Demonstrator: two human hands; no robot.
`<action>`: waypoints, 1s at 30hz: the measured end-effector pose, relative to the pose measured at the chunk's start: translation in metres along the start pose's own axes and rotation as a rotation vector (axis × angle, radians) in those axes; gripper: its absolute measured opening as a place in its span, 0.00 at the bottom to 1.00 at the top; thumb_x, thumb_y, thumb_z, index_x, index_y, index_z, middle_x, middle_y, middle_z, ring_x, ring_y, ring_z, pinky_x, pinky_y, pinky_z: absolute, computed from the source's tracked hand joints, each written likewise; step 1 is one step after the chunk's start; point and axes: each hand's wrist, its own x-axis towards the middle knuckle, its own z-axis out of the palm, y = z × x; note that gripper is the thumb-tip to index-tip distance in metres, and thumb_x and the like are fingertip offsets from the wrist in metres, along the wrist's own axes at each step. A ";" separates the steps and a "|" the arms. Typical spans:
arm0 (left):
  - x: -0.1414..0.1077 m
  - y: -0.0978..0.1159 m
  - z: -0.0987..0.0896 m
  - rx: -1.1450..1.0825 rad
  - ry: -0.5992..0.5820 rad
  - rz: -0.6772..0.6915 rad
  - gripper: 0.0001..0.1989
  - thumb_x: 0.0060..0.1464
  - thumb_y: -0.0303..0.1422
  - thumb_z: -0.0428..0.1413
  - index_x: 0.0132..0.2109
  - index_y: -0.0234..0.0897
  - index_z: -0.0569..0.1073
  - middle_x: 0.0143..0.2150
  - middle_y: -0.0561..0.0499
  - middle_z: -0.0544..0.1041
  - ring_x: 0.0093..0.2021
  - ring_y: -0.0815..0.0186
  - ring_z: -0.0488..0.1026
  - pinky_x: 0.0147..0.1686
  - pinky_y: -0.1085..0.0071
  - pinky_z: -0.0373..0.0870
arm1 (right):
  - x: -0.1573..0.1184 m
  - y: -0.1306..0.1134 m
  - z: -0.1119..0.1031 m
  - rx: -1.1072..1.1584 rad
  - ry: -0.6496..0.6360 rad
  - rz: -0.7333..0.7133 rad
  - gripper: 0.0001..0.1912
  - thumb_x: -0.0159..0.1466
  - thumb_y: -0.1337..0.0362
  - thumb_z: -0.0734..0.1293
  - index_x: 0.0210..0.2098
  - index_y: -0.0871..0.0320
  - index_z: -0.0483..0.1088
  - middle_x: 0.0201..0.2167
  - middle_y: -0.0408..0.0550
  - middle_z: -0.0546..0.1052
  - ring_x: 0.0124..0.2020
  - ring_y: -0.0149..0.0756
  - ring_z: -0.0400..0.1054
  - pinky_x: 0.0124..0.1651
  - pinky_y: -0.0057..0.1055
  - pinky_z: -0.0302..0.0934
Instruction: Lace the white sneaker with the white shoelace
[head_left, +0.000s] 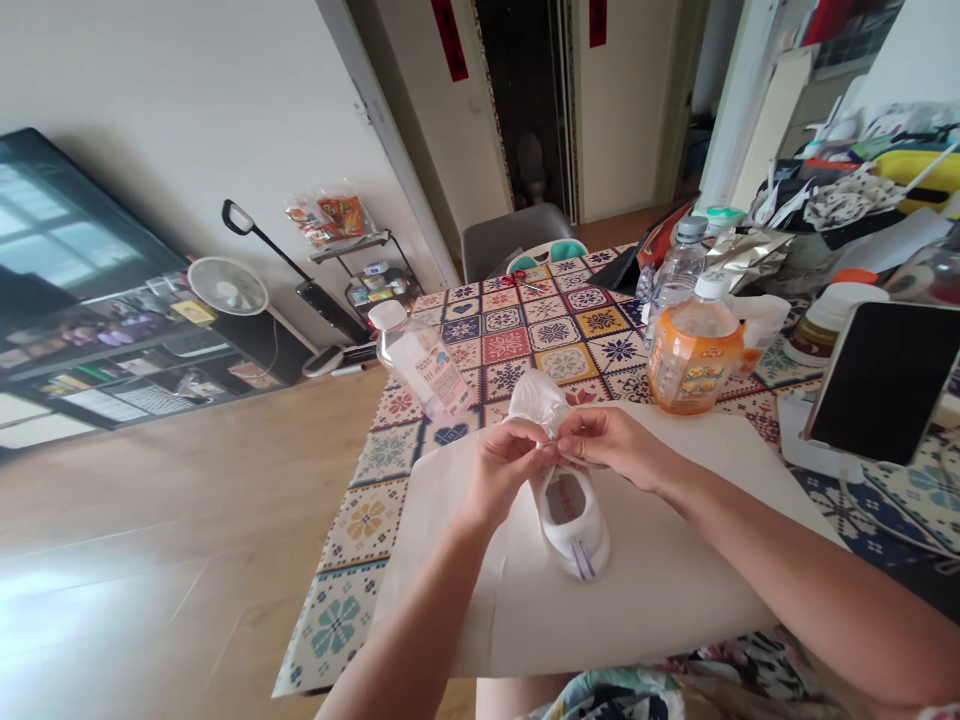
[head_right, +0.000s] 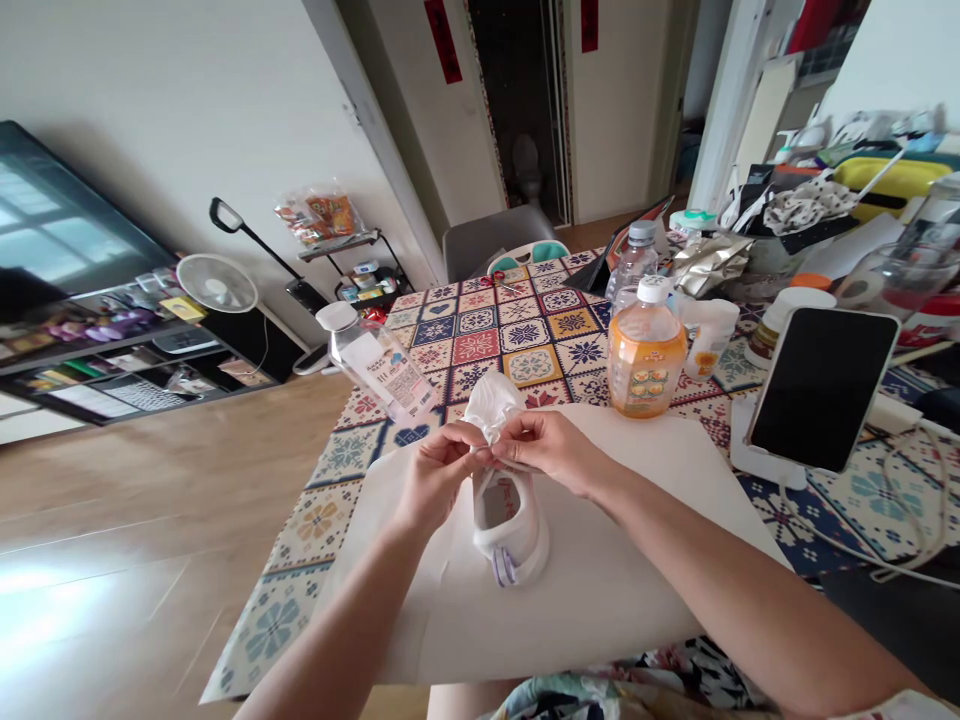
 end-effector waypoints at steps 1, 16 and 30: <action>0.000 0.000 0.000 0.008 -0.002 -0.008 0.13 0.41 0.35 0.71 0.29 0.36 0.75 0.27 0.54 0.78 0.24 0.71 0.74 0.30 0.73 0.75 | 0.000 0.000 0.001 -0.005 0.013 -0.014 0.23 0.53 0.46 0.76 0.28 0.59 0.69 0.20 0.37 0.70 0.22 0.26 0.64 0.24 0.24 0.55; 0.001 0.002 -0.005 0.144 0.056 -0.100 0.17 0.39 0.39 0.72 0.28 0.35 0.74 0.22 0.56 0.73 0.22 0.74 0.66 0.25 0.77 0.62 | -0.008 -0.004 0.001 -0.501 0.089 -0.335 0.12 0.61 0.55 0.72 0.37 0.57 0.75 0.36 0.47 0.75 0.36 0.35 0.70 0.39 0.31 0.66; 0.003 0.001 -0.008 0.157 0.053 -0.155 0.18 0.36 0.44 0.72 0.30 0.35 0.81 0.25 0.52 0.78 0.23 0.72 0.67 0.24 0.75 0.63 | -0.008 -0.001 -0.002 -0.423 -0.020 -0.181 0.11 0.59 0.58 0.72 0.33 0.58 0.70 0.30 0.43 0.71 0.34 0.34 0.66 0.39 0.30 0.62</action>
